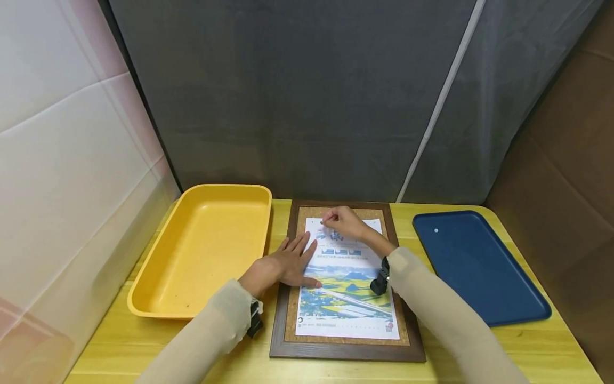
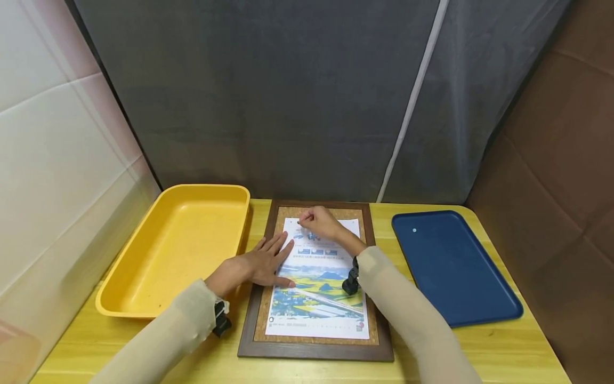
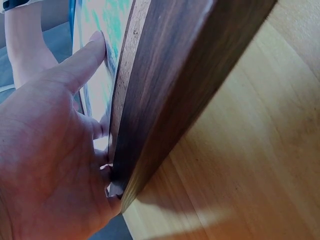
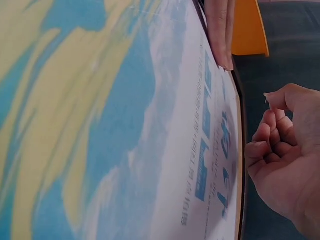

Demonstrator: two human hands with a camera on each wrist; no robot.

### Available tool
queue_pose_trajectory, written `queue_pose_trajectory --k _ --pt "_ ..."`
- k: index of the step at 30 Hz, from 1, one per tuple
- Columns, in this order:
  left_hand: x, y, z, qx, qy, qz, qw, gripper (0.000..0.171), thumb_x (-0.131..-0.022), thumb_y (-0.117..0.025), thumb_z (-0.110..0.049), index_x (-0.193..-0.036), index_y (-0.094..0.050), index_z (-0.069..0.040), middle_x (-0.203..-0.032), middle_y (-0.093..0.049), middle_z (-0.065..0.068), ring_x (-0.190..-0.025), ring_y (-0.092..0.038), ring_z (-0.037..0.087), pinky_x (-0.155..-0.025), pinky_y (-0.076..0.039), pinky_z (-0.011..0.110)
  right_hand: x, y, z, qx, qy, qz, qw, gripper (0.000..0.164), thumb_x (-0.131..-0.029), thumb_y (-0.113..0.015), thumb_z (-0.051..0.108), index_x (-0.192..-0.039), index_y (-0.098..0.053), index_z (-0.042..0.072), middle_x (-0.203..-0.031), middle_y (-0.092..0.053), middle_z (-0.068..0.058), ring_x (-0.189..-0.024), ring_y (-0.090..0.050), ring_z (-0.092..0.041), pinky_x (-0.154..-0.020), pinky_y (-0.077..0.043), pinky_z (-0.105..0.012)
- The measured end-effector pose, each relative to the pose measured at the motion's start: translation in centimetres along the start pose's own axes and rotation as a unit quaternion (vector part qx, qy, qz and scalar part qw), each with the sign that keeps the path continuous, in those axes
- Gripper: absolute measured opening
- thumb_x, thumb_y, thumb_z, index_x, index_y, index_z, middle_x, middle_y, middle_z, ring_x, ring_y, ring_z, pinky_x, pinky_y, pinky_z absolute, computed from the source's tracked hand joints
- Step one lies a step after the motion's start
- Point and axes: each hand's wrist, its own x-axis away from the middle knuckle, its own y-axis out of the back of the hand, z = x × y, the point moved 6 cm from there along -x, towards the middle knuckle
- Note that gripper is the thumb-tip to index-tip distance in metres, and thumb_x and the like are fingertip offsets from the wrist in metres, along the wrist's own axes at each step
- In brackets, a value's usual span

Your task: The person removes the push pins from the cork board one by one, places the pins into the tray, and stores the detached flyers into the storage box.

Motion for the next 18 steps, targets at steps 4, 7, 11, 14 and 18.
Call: queue_pose_trajectory --k 4,7,11,14,18 --pt "0.2 0.1 -0.2 -0.011 0.0 -0.006 0.9999 0.112 -0.094 -0.055 -0.078 -0.172 -0.004 -0.017 -0.179 0.011 0.009 -0.165 0.009 0.027 -0.132 -0.003 0.052 0.6 0.6 0.0 0.003 0.005 0.005 1.0 0.014 -0.1 -0.064 0.004 -0.103 -0.074 -0.005 -0.091 -0.069 -0.01 -0.078 -0.055 -0.012 -0.072 -0.047 -0.023" --pt "0.2 0.1 -0.4 -0.02 0.0 -0.009 0.9998 0.112 -0.094 -0.054 -0.079 -0.172 -0.004 -0.017 -0.179 0.009 0.009 -0.165 0.008 0.027 -0.132 -0.003 0.051 1.1 1.1 0.0 0.008 0.006 0.009 1.0 0.013 -0.099 -0.064 0.003 -0.103 -0.074 -0.004 -0.092 -0.069 -0.009 -0.079 -0.055 -0.012 -0.072 -0.046 -0.023" --pt "0.1 0.2 -0.5 -0.021 -0.002 -0.012 0.9997 0.113 -0.094 -0.054 -0.08 -0.172 -0.004 -0.017 -0.179 0.009 0.01 -0.165 0.007 0.027 -0.132 -0.004 0.052 1.7 2.0 -0.1 0.015 0.002 0.007 1.0 0.012 -0.1 -0.064 0.004 -0.102 -0.074 -0.002 -0.093 -0.069 -0.009 -0.081 -0.055 -0.014 -0.074 -0.046 -0.024" --pt "0.0 0.2 -0.5 -0.023 -0.001 -0.011 0.9997 0.113 -0.094 -0.054 -0.08 -0.172 -0.003 -0.017 -0.179 0.01 0.01 -0.165 0.009 0.027 -0.132 -0.003 0.053 2.3 2.7 -0.2 0.017 -0.002 0.005 1.0 0.012 -0.101 -0.064 0.004 -0.102 -0.074 -0.001 -0.092 -0.068 -0.008 -0.081 -0.055 -0.016 -0.073 -0.045 -0.025" --pt "0.0 0.2 -0.5 -0.024 0.002 -0.01 0.9996 0.114 -0.093 -0.054 -0.081 -0.172 -0.003 -0.018 -0.179 0.01 0.009 -0.165 0.009 0.027 -0.132 -0.003 0.053 2.9 3.3 -0.5 0.017 -0.005 0.005 1.0 0.011 -0.101 -0.064 0.004 -0.102 -0.074 -0.001 -0.091 -0.067 -0.007 -0.081 -0.054 -0.016 -0.072 -0.044 -0.025"
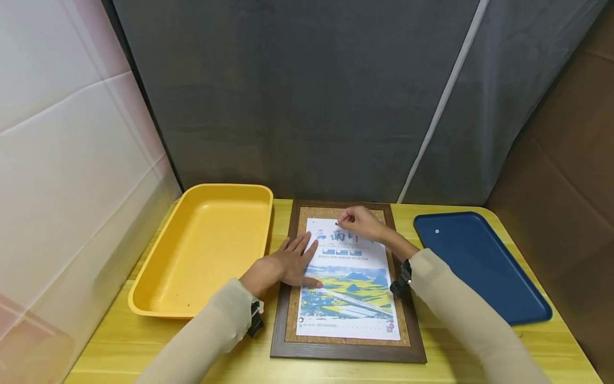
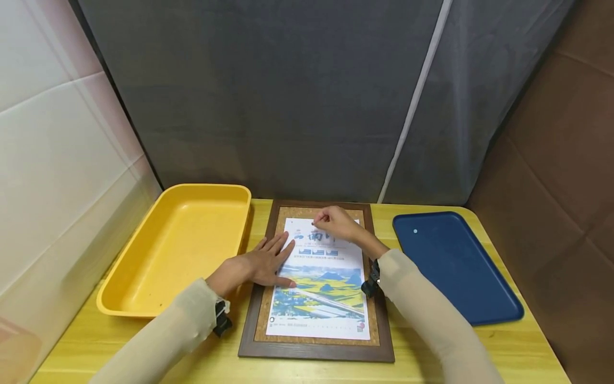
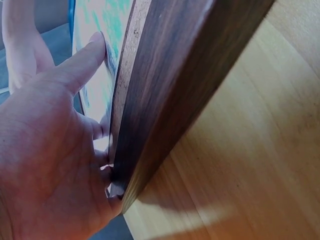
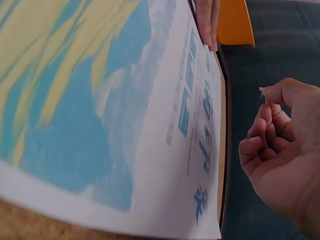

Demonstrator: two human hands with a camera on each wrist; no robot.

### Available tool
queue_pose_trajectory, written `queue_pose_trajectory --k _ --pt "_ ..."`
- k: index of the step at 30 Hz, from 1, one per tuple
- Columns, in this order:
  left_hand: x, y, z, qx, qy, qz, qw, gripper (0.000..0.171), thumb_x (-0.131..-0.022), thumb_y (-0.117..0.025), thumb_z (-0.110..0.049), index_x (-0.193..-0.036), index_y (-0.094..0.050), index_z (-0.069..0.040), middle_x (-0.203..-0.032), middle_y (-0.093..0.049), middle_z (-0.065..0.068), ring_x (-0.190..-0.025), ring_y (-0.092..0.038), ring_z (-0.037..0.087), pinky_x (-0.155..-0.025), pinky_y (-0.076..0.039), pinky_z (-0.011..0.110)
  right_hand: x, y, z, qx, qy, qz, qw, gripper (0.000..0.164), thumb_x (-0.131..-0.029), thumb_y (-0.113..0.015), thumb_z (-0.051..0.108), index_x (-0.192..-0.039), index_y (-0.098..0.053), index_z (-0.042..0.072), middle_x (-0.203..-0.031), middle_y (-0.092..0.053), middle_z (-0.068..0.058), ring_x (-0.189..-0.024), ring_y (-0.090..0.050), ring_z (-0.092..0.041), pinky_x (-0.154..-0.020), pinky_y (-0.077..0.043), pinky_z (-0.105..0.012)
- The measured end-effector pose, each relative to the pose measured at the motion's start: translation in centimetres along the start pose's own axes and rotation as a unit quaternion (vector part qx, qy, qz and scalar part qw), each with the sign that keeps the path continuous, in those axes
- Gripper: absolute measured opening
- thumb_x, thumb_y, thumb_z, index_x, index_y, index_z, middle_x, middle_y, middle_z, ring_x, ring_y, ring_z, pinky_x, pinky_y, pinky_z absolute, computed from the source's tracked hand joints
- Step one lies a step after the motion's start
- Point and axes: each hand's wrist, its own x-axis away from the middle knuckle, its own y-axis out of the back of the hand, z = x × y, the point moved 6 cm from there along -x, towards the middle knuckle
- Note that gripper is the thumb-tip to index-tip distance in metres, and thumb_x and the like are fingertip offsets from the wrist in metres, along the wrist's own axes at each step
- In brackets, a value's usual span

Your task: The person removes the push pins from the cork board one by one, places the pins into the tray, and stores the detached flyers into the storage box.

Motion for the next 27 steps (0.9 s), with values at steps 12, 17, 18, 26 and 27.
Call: queue_pose_trajectory --k 12,17,18,26,27 --pt "0.3 0.1 0.1 0.007 -0.008 -0.006 0.9999 0.111 -0.095 -0.056 -0.077 -0.172 -0.005 -0.016 -0.179 0.009 0.011 -0.165 0.007 0.029 -0.132 -0.004 0.053 1.9 2.4 -1.9 0.015 -0.02 -0.008 1.0 0.01 -0.101 -0.066 0.006 -0.101 -0.074 0.0 -0.087 -0.065 -0.006 -0.081 -0.054 -0.019 -0.071 -0.044 -0.025" --pt "0.4 0.2 0.1 0.009 -0.012 -0.004 0.9999 0.111 -0.095 -0.055 -0.077 -0.172 -0.003 -0.016 -0.178 0.01 0.011 -0.165 0.009 0.029 -0.132 -0.003 0.054 2.6 3.7 -2.3 0.029 -0.009 -0.008 1.0 0.01 -0.101 -0.065 0.003 -0.1 -0.073 -0.003 -0.087 -0.065 -0.007 -0.08 -0.053 -0.018 -0.07 -0.044 -0.025" --pt "0.4 0.2 0.1 0.01 -0.012 -0.002 0.9999 0.111 -0.095 -0.055 -0.077 -0.172 -0.003 -0.017 -0.178 0.011 0.01 -0.165 0.009 0.029 -0.132 -0.003 0.054 2.8 3.9 -2.4 0.032 -0.009 -0.007 0.999 0.01 -0.1 -0.065 0.003 -0.1 -0.073 -0.003 -0.087 -0.065 -0.008 -0.079 -0.053 -0.018 -0.069 -0.043 -0.025" --pt "0.2 0.5 0.1 0.014 -0.015 0.001 0.9998 0.111 -0.095 -0.056 -0.076 -0.172 -0.003 -0.017 -0.178 0.01 0.011 -0.165 0.007 0.03 -0.132 -0.003 0.054 4.2 6.2 -3.6 0.037 -0.027 -0.006 0.999 0.015 -0.104 -0.064 0.005 -0.106 -0.071 -0.007 -0.091 -0.066 -0.016 -0.078 -0.053 -0.02 -0.066 -0.044 -0.024" --pt "0.1 0.5 0.1 0.014 -0.015 0.002 0.9998 0.111 -0.095 -0.056 -0.076 -0.172 -0.003 -0.017 -0.178 0.01 0.011 -0.165 0.007 0.03 -0.132 -0.003 0.054 4.4 6.5 -3.8 0.038 -0.029 -0.006 0.999 0.015 -0.104 -0.063 0.005 -0.106 -0.071 -0.008 -0.092 -0.066 -0.017 -0.078 -0.053 -0.019 -0.066 -0.044 -0.024"
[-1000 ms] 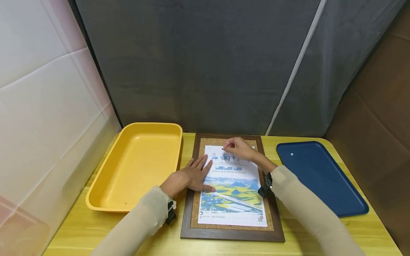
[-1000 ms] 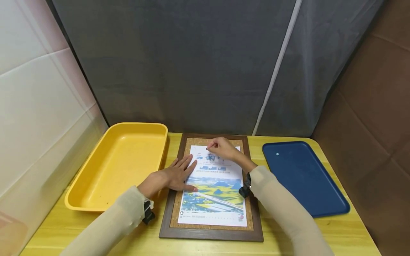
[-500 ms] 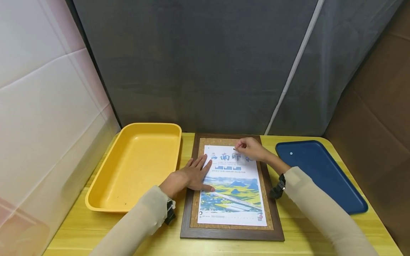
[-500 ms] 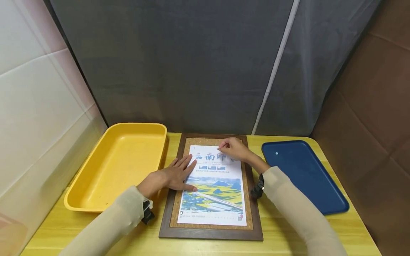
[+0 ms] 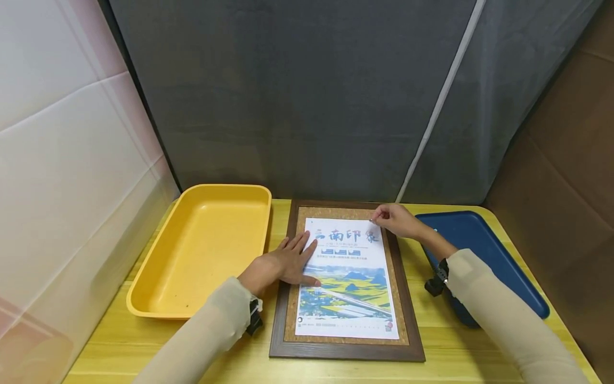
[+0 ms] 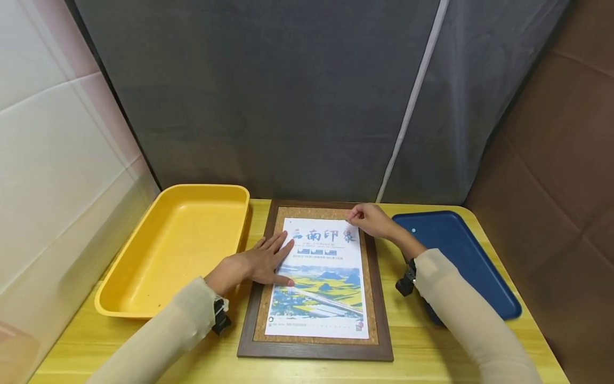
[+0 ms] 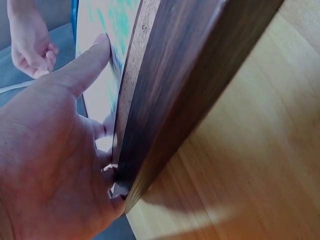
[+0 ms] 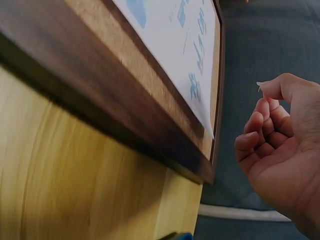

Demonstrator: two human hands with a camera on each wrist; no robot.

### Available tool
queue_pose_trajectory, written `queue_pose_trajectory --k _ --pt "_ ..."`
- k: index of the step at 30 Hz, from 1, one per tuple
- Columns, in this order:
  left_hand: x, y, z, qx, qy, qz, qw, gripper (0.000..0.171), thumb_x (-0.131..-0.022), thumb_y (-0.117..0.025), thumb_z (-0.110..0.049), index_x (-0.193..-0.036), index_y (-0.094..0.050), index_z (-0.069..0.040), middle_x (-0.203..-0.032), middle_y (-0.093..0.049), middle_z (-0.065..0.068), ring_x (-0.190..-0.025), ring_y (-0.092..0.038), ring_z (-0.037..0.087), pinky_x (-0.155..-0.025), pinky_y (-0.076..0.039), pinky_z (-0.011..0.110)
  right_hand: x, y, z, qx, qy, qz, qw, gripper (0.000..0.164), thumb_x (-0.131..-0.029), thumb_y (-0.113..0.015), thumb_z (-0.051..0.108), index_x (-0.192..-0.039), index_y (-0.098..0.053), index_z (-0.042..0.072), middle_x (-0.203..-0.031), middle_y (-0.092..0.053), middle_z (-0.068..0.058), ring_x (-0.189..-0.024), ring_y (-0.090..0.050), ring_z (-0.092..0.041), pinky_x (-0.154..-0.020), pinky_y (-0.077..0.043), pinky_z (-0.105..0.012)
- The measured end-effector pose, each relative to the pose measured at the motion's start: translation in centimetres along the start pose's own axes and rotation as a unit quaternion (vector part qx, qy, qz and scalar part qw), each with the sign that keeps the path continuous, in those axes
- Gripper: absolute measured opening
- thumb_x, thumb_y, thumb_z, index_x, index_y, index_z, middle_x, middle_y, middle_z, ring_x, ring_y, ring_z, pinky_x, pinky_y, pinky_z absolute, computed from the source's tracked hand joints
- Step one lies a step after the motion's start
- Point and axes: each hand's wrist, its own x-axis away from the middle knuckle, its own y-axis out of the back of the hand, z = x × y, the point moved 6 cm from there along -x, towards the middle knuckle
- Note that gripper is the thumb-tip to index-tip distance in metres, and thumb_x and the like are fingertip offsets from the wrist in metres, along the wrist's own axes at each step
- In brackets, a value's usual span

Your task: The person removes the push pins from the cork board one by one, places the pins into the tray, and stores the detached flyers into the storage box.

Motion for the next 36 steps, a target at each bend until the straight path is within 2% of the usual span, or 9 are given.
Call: queue_pose_trajectory --k 3,11,20,24,32,36 --pt "-0.1 0.0 0.1 0.002 0.001 0.001 1.0 0.111 -0.094 -0.058 -0.075 -0.172 -0.005 -0.017 -0.179 0.009 0.011 -0.165 0.006 0.03 -0.132 -0.004 0.054 0.3 0.6 -0.4 0.003 0.004 0.002 1.0 0.016 -0.105 -0.063 0.006 -0.106 -0.071 -0.008 -0.092 -0.067 -0.019 -0.077 -0.053 -0.02 -0.066 -0.044 -0.025" --pt "-0.1 0.2 0.3 0.004 0.002 0.006 1.0 0.11 -0.095 -0.058 -0.074 -0.172 -0.004 -0.017 -0.178 0.009 0.012 -0.165 0.006 0.031 -0.132 -0.004 0.054 1.0 1.5 -1.7 0.005 -0.005 -0.002 1.0 0.015 -0.104 -0.064 0.006 -0.106 -0.071 -0.008 -0.091 -0.067 -0.016 -0.078 -0.053 -0.02 -0.068 -0.045 -0.026" --pt "-0.5 0.2 0.3 0.008 0.008 0.009 0.9999 0.111 -0.094 -0.061 -0.073 -0.172 -0.005 -0.017 -0.179 0.01 0.011 -0.165 0.006 0.03 -0.132 -0.003 0.054 2.2 2.9 -2.5 -0.004 -0.018 -0.003 1.0 0.018 -0.105 -0.062 0.007 -0.106 -0.07 -0.009 -0.095 -0.067 -0.023 -0.075 -0.052 -0.02 -0.065 -0.044 -0.026" --pt "-0.5 0.3 0.2 0.003 0.008 0.007 0.9999 0.111 -0.094 -0.06 -0.073 -0.172 -0.006 -0.017 -0.179 0.009 0.011 -0.165 0.006 0.03 -0.132 -0.004 0.054 2.5 3.5 -3.1 0.0 -0.018 -0.005 1.0 0.019 -0.105 -0.062 0.007 -0.107 -0.07 -0.01 -0.095 -0.066 -0.021 -0.077 -0.052 -0.02 -0.067 -0.044 -0.026" --pt "-0.5 0.3 0.1 0.0 0.004 0.003 1.0 0.11 -0.095 -0.059 -0.074 -0.172 -0.006 -0.017 -0.179 0.008 0.012 -0.165 0.005 0.031 -0.132 -0.004 0.054 3.3 4.5 -4.6 0.026 -0.043 -0.023 0.998 0.016 -0.106 -0.064 0.008 -0.104 -0.07 -0.007 -0.094 -0.067 -0.016 -0.081 -0.055 -0.021 -0.072 -0.048 -0.024" --pt "-0.5 0.3 0.1 -0.001 0.004 0.003 1.0 0.11 -0.095 -0.059 -0.074 -0.172 -0.006 -0.017 -0.179 0.008 0.012 -0.165 0.005 0.031 -0.132 -0.004 0.054 3.9 4.8 -5.4 0.032 -0.053 -0.026 0.998 0.017 -0.106 -0.064 0.008 -0.103 -0.07 -0.008 -0.094 -0.067 -0.019 -0.081 -0.056 -0.021 -0.072 -0.048 -0.024"
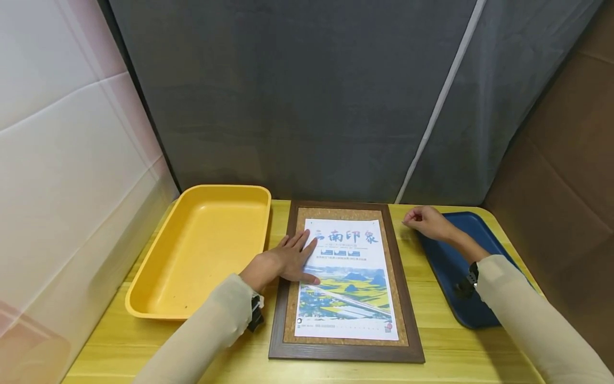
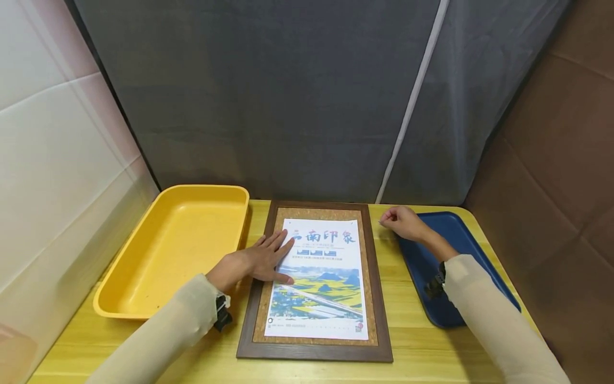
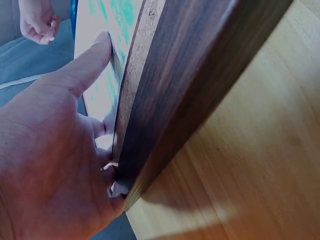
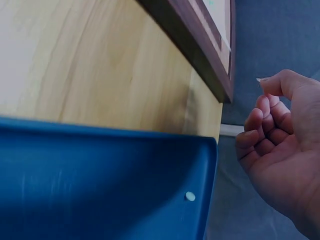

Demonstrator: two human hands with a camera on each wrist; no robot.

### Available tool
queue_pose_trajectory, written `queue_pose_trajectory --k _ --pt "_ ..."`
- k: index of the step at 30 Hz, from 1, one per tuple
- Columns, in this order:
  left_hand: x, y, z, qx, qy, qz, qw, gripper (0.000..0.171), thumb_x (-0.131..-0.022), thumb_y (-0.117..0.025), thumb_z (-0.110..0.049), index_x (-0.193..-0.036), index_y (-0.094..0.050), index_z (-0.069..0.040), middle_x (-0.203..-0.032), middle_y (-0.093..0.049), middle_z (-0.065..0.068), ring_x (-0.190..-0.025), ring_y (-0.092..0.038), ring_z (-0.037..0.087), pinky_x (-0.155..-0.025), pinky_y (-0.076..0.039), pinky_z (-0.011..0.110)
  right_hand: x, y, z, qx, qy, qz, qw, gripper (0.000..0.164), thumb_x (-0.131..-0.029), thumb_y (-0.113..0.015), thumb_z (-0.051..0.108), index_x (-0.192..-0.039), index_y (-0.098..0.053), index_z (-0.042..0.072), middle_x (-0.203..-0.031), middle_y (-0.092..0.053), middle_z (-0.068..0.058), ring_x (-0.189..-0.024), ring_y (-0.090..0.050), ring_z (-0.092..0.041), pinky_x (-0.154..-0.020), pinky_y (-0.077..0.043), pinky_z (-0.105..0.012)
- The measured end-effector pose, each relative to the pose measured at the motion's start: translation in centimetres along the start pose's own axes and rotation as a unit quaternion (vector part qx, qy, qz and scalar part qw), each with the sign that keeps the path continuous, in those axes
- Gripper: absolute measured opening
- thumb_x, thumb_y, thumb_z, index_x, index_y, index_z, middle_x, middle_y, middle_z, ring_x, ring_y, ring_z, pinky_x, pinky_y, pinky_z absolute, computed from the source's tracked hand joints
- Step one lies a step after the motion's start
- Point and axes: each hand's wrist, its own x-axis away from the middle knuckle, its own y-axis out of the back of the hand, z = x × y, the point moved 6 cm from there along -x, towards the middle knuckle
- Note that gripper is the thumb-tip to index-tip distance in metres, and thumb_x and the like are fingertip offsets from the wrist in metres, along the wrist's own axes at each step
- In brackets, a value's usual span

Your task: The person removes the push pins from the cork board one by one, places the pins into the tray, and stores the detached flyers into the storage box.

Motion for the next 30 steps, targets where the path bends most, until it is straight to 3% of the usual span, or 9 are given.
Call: queue_pose_trajectory --k 7,15,21,30 --pt "0.0 -0.1 0.1 -0.002 0.002 0.001 1.0 0.111 -0.095 -0.058 -0.075 -0.172 -0.005 -0.017 -0.179 0.009 0.011 -0.165 0.006 0.031 -0.132 -0.003 0.053 0.9 0.5 -0.9 0.002 -0.02 0.004 1.0 0.019 -0.106 -0.064 0.009 -0.106 -0.07 -0.009 -0.096 -0.069 -0.02 -0.085 -0.059 -0.025 -0.073 -0.049 -0.024" --pt "0.0 -0.1 0.0 -0.004 0.003 -0.002 1.0 0.11 -0.095 -0.059 -0.074 -0.172 -0.006 -0.017 -0.179 0.008 0.011 -0.165 0.005 0.03 -0.132 -0.004 0.053 1.7 1.5 -1.8 0.017 -0.029 -0.002 0.999 0.019 -0.105 -0.065 0.011 -0.102 -0.07 -0.007 -0.092 -0.067 -0.014 -0.08 -0.054 -0.018 -0.071 -0.046 -0.026" --pt "-0.1 -0.1 -0.1 0.001 0.002 -0.001 1.0 0.11 -0.095 -0.059 -0.073 -0.172 -0.005 -0.017 -0.179 0.009 0.01 -0.165 0.007 0.03 -0.132 -0.003 0.052 2.4 2.1 -3.1 0.028 -0.039 -0.011 0.999 0.02 -0.105 -0.066 0.013 -0.102 -0.071 -0.007 -0.092 -0.068 -0.013 -0.081 -0.056 -0.02 -0.072 -0.048 -0.027" --pt "-2.0 -1.6 1.1 0.034 -0.007 0.001 0.9994 0.117 -0.091 -0.06 -0.078 -0.172 0.001 -0.019 -0.177 0.019 0.009 -0.163 0.016 0.029 -0.13 0.003 0.057 3.2 2.7 -4.2 0.031 -0.053 -0.018 0.998 0.02 -0.105 -0.066 0.012 -0.103 -0.071 -0.007 -0.093 -0.069 -0.014 -0.08 -0.056 -0.02 -0.071 -0.047 -0.026"
